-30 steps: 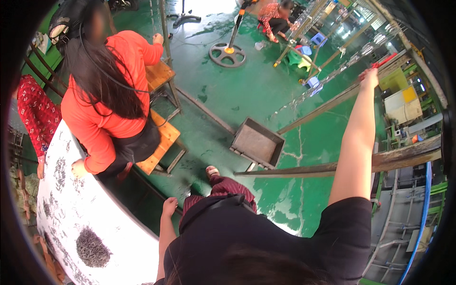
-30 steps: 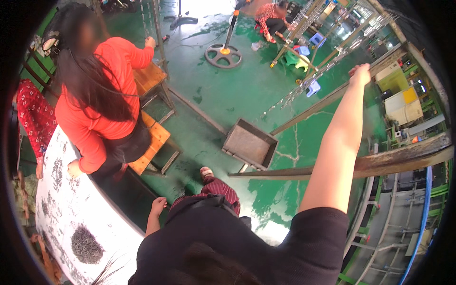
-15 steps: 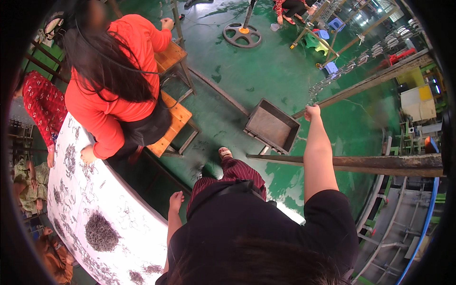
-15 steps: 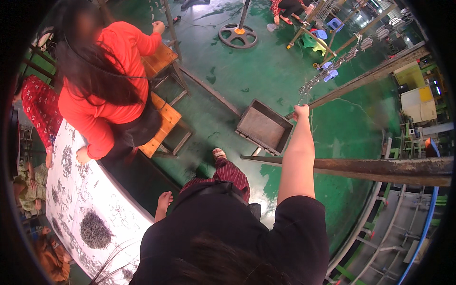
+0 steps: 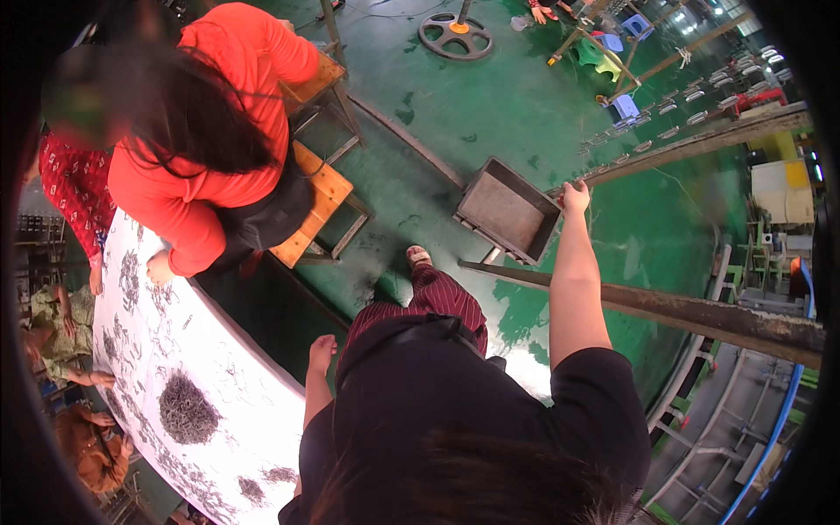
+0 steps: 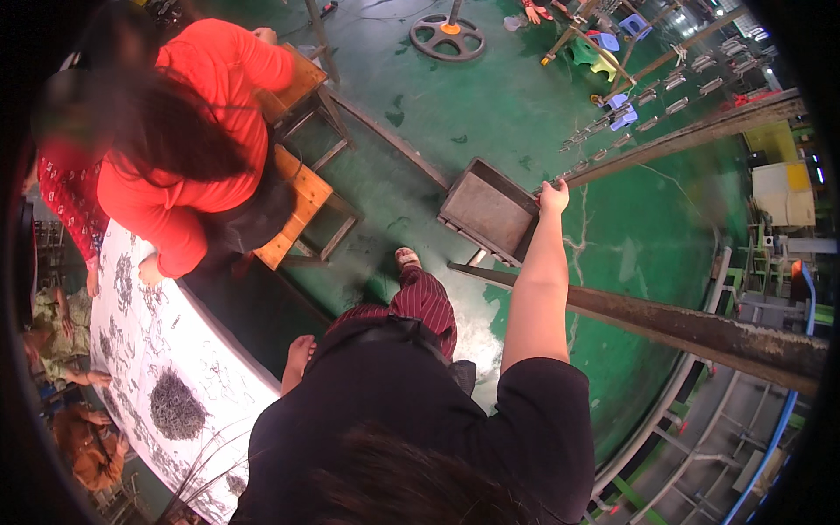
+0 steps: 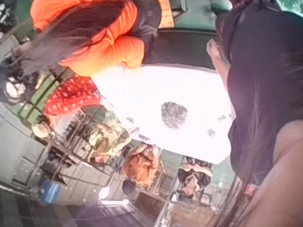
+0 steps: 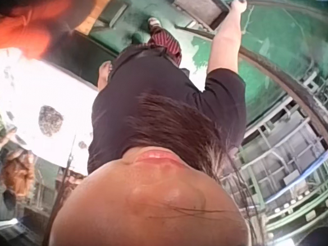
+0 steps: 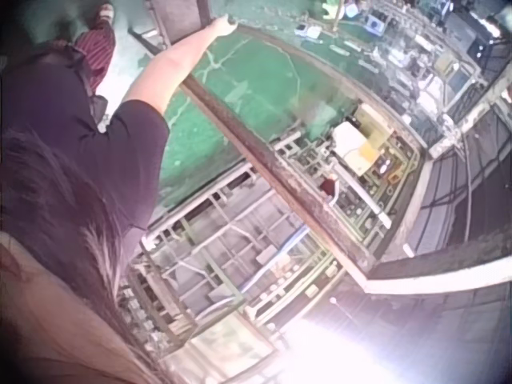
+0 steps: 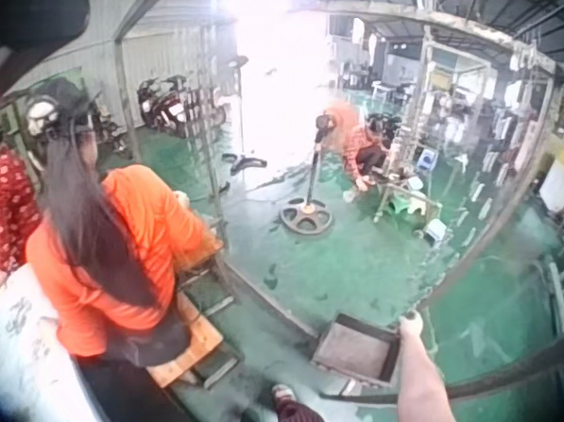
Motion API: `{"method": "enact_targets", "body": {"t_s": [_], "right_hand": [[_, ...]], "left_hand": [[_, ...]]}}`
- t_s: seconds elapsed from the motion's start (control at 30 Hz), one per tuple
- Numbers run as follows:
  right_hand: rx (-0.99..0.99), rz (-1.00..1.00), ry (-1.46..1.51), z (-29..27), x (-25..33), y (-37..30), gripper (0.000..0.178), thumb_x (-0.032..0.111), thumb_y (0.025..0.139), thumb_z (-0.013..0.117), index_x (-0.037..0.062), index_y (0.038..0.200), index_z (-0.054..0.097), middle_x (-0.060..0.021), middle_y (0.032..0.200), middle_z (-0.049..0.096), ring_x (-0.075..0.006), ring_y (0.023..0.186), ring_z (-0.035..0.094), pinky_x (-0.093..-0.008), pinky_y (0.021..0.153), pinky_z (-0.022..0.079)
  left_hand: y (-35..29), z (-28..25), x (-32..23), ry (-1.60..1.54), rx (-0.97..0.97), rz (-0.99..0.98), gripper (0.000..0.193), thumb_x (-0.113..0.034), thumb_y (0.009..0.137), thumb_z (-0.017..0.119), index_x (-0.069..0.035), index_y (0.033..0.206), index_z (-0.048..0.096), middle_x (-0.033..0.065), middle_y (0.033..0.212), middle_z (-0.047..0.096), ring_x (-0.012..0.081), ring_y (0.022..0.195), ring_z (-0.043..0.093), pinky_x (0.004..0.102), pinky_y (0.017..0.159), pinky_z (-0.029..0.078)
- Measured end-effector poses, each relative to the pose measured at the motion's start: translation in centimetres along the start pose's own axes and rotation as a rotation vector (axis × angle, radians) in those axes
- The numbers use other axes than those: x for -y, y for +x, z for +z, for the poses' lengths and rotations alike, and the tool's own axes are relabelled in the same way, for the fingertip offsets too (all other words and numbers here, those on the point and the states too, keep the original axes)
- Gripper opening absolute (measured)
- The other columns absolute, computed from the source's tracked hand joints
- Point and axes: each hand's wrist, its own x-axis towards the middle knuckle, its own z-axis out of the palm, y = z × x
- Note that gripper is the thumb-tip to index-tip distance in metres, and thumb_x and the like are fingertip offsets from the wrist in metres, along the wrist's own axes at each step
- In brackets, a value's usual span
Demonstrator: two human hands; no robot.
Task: The person sits at a table and repeatedly picks up small metal pieces, linking them together by hand. They occasionally stand to place the assembled chains into a metal bin before returning to the table to continue the repetitive assembly process.
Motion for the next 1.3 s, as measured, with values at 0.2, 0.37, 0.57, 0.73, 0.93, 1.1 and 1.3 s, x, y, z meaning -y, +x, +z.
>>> {"method": "enact_targets", "body": {"t_s": [0.2, 0.37, 0.57, 0.73, 0.93, 1.1, 1.3], "right_hand": [[0.206, -0.073, -0.004, 1.0, -0.5, -0.3, 0.044, 0.012, 0.073, 0.064, 0.0141, 0.115, 0.050, -0.0002, 0.061, 0.051, -0.0091, 0.043, 0.047, -0.0246, 0.039, 0.043], [0.285, -0.041, -0.108, 3.4, 0.3, -2.6, 0.047, 0.016, 0.073, 0.066, 0.0162, 0.117, 0.049, -0.0014, 0.069, 0.054, -0.0108, 0.046, 0.048, -0.0263, 0.042, 0.044], [0.277, 0.013, -0.130, 4.6, -1.1, -2.2, 0.055, 0.018, 0.073, 0.066, 0.0152, 0.122, 0.041, -0.0045, 0.072, 0.055, -0.0152, 0.047, 0.052, -0.0294, 0.041, 0.045], [0.157, 0.052, -0.153, 3.4, -2.5, -2.1, 0.057, 0.021, 0.073, 0.066, 0.0131, 0.122, 0.039, -0.0058, 0.073, 0.057, -0.0157, 0.046, 0.052, -0.0294, 0.040, 0.044], [0.104, 0.152, -0.001, 1.5, -1.5, -0.7, 0.063, 0.023, 0.074, 0.065, 0.0140, 0.126, 0.031, -0.0085, 0.092, 0.057, -0.0167, 0.054, 0.053, -0.0291, 0.043, 0.044], [-0.018, 0.062, 0.011, 0.0, -1.6, 0.1, 0.063, 0.019, 0.076, 0.063, 0.0125, 0.128, 0.028, -0.0084, 0.092, 0.056, -0.0154, 0.055, 0.052, -0.0256, 0.041, 0.042], [-0.310, -0.271, 0.204, 0.7, -2.7, 2.9, 0.050, 0.009, 0.074, 0.062, 0.0087, 0.119, 0.039, -0.0065, 0.074, 0.054, -0.0130, 0.048, 0.048, -0.0258, 0.038, 0.039]], "left_hand": [[0.3, -0.5, -0.1, 0.001, -0.002, 0.031, 0.023, -0.021, 0.083, 0.053, -0.001, 0.094, 0.057, 0.0026, 0.074, 0.056, 0.0102, 0.063, 0.051, 0.0228, 0.061, 0.044], [0.5, -0.4, -0.1, 0.018, -0.010, 0.029, 0.023, -0.021, 0.083, 0.053, -0.001, 0.094, 0.057, 0.0024, 0.074, 0.056, 0.0103, 0.064, 0.051, 0.0228, 0.061, 0.043], [-0.3, -0.6, -0.8, -0.009, -0.022, 0.044, 0.023, -0.021, 0.084, 0.052, -0.001, 0.095, 0.056, 0.0018, 0.074, 0.055, 0.0096, 0.063, 0.050, 0.0219, 0.060, 0.042], [-0.4, -0.5, 0.4, -0.021, -0.023, 0.013, 0.024, -0.022, 0.084, 0.052, -0.002, 0.096, 0.056, 0.0024, 0.075, 0.056, 0.0096, 0.064, 0.051, 0.0220, 0.059, 0.041], [-0.7, 0.8, 1.8, -0.026, 0.011, -0.017, 0.025, -0.022, 0.083, 0.053, -0.003, 0.097, 0.057, 0.0027, 0.077, 0.057, 0.0095, 0.063, 0.051, 0.0225, 0.057, 0.040], [-0.9, 1.7, 0.6, -0.009, 0.013, -0.031, 0.025, -0.022, 0.083, 0.052, -0.002, 0.098, 0.056, 0.0030, 0.077, 0.057, 0.0099, 0.063, 0.052, 0.0235, 0.059, 0.042], [-1.4, 2.0, -0.9, 0.004, 0.015, 0.024, 0.026, -0.022, 0.083, 0.052, -0.001, 0.098, 0.056, 0.0026, 0.075, 0.057, 0.0100, 0.064, 0.052, 0.0232, 0.060, 0.042]]}}
